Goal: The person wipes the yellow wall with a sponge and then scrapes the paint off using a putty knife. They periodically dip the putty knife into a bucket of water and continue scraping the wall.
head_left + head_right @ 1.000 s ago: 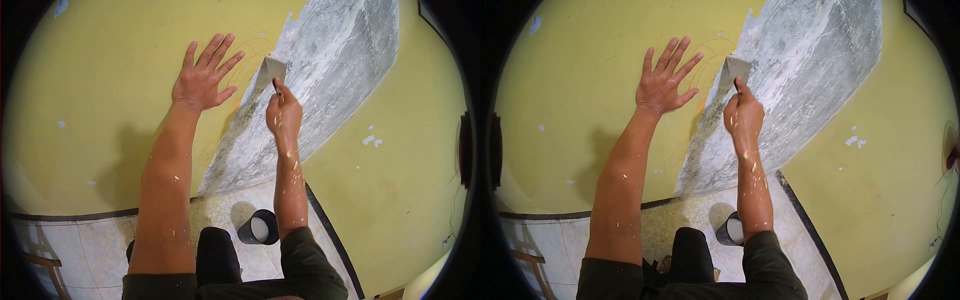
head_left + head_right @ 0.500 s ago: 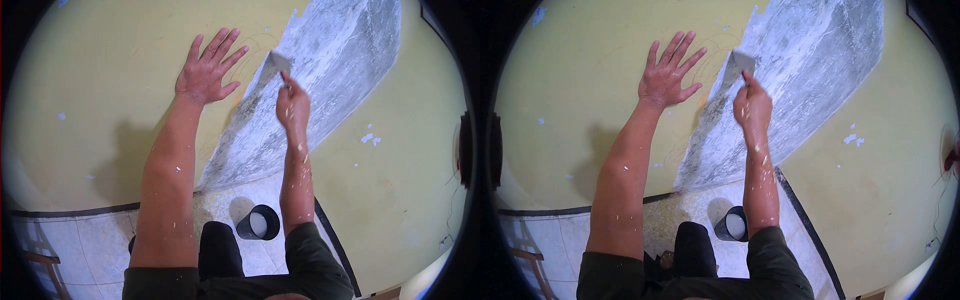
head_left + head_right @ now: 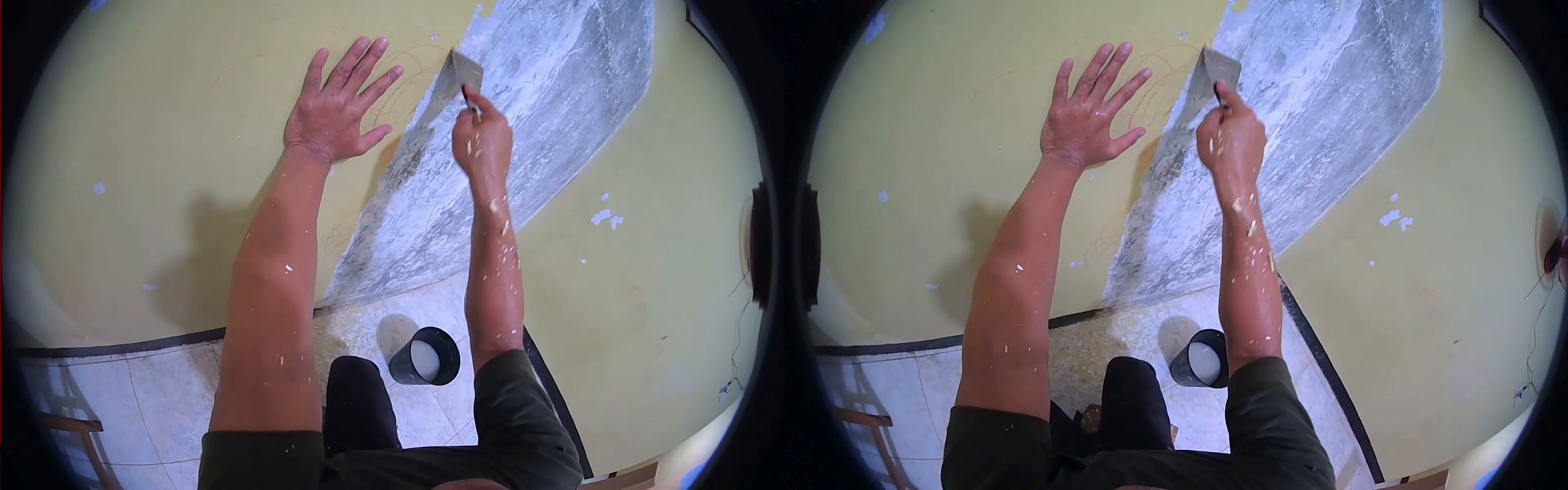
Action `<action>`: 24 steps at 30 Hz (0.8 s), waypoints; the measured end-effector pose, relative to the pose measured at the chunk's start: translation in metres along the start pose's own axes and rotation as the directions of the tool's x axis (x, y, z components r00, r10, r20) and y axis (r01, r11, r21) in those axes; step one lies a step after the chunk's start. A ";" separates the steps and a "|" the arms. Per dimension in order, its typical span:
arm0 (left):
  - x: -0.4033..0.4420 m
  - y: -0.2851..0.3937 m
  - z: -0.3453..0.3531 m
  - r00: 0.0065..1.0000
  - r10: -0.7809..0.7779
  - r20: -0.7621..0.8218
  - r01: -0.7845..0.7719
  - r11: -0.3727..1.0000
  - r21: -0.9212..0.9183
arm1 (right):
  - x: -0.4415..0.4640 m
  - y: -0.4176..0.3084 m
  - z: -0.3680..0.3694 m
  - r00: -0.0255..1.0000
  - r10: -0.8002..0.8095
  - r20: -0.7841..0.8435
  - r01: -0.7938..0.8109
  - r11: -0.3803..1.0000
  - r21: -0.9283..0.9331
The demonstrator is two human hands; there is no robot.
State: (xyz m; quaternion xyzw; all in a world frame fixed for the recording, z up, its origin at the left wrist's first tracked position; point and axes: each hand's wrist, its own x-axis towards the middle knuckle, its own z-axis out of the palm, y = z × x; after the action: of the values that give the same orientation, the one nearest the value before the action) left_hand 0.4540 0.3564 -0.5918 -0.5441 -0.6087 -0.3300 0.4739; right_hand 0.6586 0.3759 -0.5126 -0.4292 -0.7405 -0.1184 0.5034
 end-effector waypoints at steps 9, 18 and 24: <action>0.000 -0.001 -0.001 1.000 0.001 -0.007 -0.001 0.999 -0.047 | -0.010 0.013 -0.002 0.994 0.078 0.072 -0.082 0.995 0.049; 0.000 -0.002 -0.001 1.000 0.010 -0.015 -0.011 0.997 -0.070 | -0.007 0.013 -0.003 0.991 0.071 0.114 -0.080 0.994 0.077; 0.001 -0.001 -0.005 1.000 0.011 0.009 -0.011 0.998 -0.062 | -0.023 0.023 -0.001 0.995 0.051 0.084 -0.059 0.994 0.096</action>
State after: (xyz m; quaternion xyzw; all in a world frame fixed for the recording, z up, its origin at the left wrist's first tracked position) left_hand 0.4538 0.3515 -0.5890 -0.5635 -0.5973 -0.3435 0.4557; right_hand 0.6800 0.3774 -0.5377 -0.4286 -0.7532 -0.0502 0.4964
